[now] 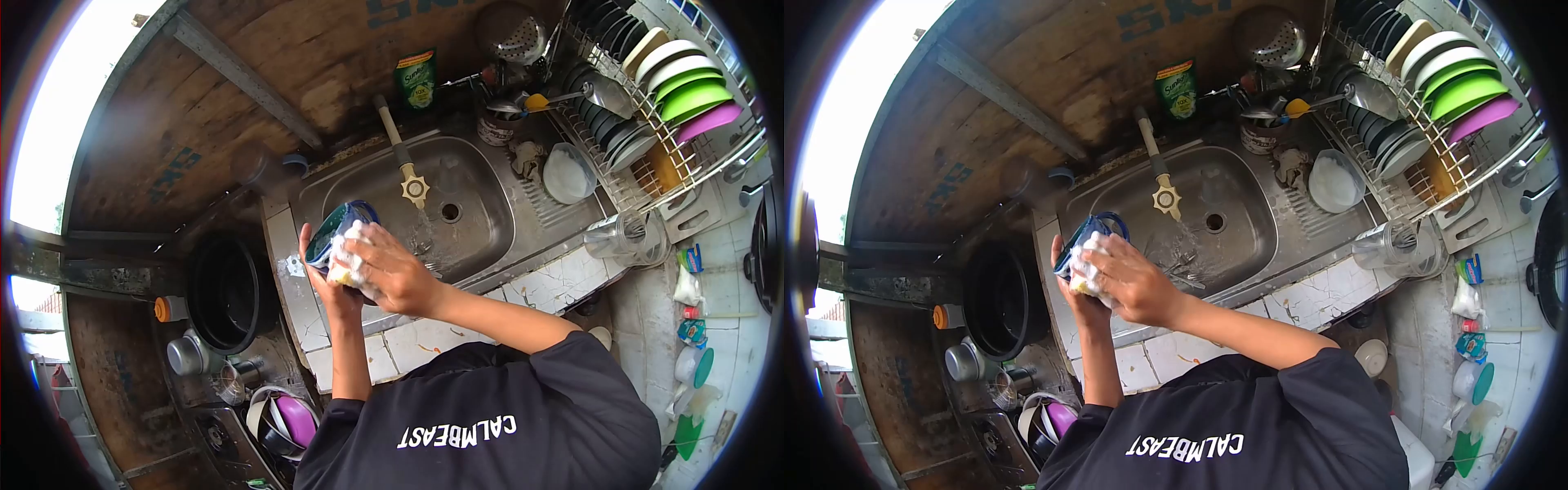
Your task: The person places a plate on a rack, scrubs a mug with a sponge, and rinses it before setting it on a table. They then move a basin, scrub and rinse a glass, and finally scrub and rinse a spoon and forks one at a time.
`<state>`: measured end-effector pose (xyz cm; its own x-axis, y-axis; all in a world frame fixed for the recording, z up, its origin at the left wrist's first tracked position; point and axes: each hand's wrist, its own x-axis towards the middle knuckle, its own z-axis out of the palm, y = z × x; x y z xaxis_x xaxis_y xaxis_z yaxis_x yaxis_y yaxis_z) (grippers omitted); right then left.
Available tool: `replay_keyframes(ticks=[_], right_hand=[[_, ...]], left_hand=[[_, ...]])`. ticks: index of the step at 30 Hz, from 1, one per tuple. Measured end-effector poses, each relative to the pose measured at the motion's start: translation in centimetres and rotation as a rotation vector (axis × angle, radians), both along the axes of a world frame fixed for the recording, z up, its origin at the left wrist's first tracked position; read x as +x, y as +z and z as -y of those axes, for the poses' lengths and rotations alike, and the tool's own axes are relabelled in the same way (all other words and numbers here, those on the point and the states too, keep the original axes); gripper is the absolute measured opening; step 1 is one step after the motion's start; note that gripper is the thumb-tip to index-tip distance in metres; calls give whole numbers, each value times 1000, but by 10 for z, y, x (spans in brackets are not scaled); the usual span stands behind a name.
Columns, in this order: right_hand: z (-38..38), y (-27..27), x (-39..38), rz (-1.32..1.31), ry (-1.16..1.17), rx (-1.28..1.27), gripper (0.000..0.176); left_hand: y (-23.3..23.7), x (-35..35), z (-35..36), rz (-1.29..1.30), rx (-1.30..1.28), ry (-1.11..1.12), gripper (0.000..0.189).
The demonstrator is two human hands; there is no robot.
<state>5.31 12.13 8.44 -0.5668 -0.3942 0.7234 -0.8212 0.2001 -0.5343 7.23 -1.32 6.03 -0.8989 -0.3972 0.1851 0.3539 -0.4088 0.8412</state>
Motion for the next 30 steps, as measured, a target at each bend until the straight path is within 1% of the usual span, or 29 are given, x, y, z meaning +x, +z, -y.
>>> replay_keyframes(ticks=[1, 3, 4, 5, 7, 8, 10, 11, 13, 14, 15, 17, 18, 19, 20, 21, 23, 24, 25, 27, 28, 29, 30], right_hand=[[2, 3, -11, 30, -35, -43, 38], [6, 5, -38, 668, 28, -327, 34], [1, 2, -52, 852, 97, -264, 33], [5, -11, -58, 881, 239, -439, 34], [7, -12, -63, 824, 210, -381, 34], [7, -14, -62, 822, 207, -387, 34], [3, -9, -56, 1019, 327, -519, 36], [0, -9, -56, 1023, 316, -530, 36], [-6, -11, -59, 971, 260, -460, 38], [-4, -15, -61, 1115, 331, -571, 34], [-5, -17, -64, 1121, 329, -578, 34], [-9, -19, -74, 1032, 299, -430, 29], [-10, -18, -77, 1044, 333, -456, 25], [-11, -18, -76, 1043, 333, -462, 25], [-13, -17, -77, 1074, 322, -477, 25], [-15, -17, -79, 1108, 310, -492, 24], [-19, -20, -81, 1107, 329, -465, 24], [-19, -21, -84, 1097, 352, -437, 24], [-17, -23, -86, 1099, 354, -436, 24], [-11, -24, -89, 1036, 314, -422, 25], [-11, -19, -88, 921, 219, -316, 31], [-7, -20, -89, 920, 223, -320, 31], [-1, -15, -87, 703, 63, -239, 34]], left_hand=[[5, -1, -1, 35, -34, 15, 102], [17, 0, -6, 5, -49, -4, 105], [19, 2, -7, 9, -66, -6, 105], [20, 3, -6, 11, -71, -6, 105], [22, 0, -4, 6, 29, -51, 108], [24, -1, -4, 5, 25, -56, 108], [27, -1, -4, -4, 90, -119, 110], [27, 0, -3, 1, 123, -151, 111], [21, -2, 1, 5, 118, -186, 112], [15, -4, 3, -39, 74, -250, 112], [13, -3, 3, -78, 29, -316, 113], [11, -1, 2, -27, -19, -301, 109], [7, -2, 6, -39, -159, -248, 103], [7, -2, 12, -52, -300, -196, 98], [12, 1, 22, -51, -570, -127, 85], [29, 4, 22, -51, -814, -74, 66], [60, 5, 31, -91, -1349, -241, 48], [72, 3, 20, -191, -1362, -257, 31], [71, 4, 20, -188, -1363, -256, 31], [68, 8, 25, 96, -1283, -491, 25], [59, 3, 25, -35, -1325, -434, 22], [57, 0, 24, -35, -1330, -432, 22], [57, -1, 20, 68, -1340, -384, 20]])
